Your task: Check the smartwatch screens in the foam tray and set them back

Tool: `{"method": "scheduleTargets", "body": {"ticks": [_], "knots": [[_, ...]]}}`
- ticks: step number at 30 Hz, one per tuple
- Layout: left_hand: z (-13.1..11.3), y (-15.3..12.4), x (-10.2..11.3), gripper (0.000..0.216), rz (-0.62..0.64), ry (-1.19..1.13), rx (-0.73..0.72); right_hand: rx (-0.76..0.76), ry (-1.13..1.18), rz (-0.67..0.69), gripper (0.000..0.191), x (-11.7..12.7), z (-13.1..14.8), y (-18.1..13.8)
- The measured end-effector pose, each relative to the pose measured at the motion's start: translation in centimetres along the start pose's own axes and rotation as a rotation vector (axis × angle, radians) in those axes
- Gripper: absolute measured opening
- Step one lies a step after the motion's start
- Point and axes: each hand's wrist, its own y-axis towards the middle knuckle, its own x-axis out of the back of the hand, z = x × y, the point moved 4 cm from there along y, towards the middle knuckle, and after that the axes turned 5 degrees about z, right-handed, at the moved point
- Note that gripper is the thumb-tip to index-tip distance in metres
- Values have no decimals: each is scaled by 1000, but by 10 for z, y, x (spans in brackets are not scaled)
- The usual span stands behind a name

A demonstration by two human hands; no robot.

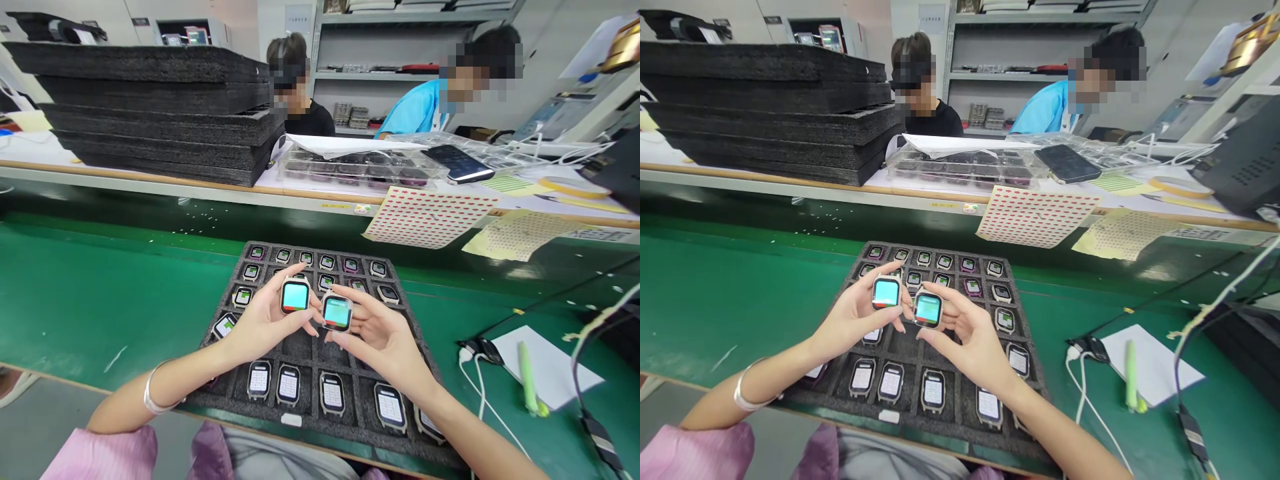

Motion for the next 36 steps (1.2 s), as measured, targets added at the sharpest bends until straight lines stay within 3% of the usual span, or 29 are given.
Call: {"method": "scheduleTargets", "body": {"ticks": [7,11,13,18,21,25,28,32,36], "knots": [[38,-5,15,71,23,14,104,-63,-171,137,49,4,-49,-3],[63,-11,21,75,65,123,214,-129,-480,213,47,7,-74,-4],[71,-13,24,66,105,360,216,-95,-689,207,45,10,-75,-7],[75,-12,28,42,227,1293,26,-18,-977,254,40,15,-70,-21],[75,-10,28,43,307,1514,35,-21,-1078,296,48,21,-65,-34],[69,-6,13,35,384,1565,18,-35,-1154,219,36,50,-45,-52],[67,2,-9,23,421,1577,-59,-166,-1249,214,21,85,-37,-66],[78,18,-41,23,618,1627,-98,-320,-1250,286,31,113,-43,-84],[94,29,-49,22,709,1677,27,-356,-1220,242,40,112,-51,-95]]}}
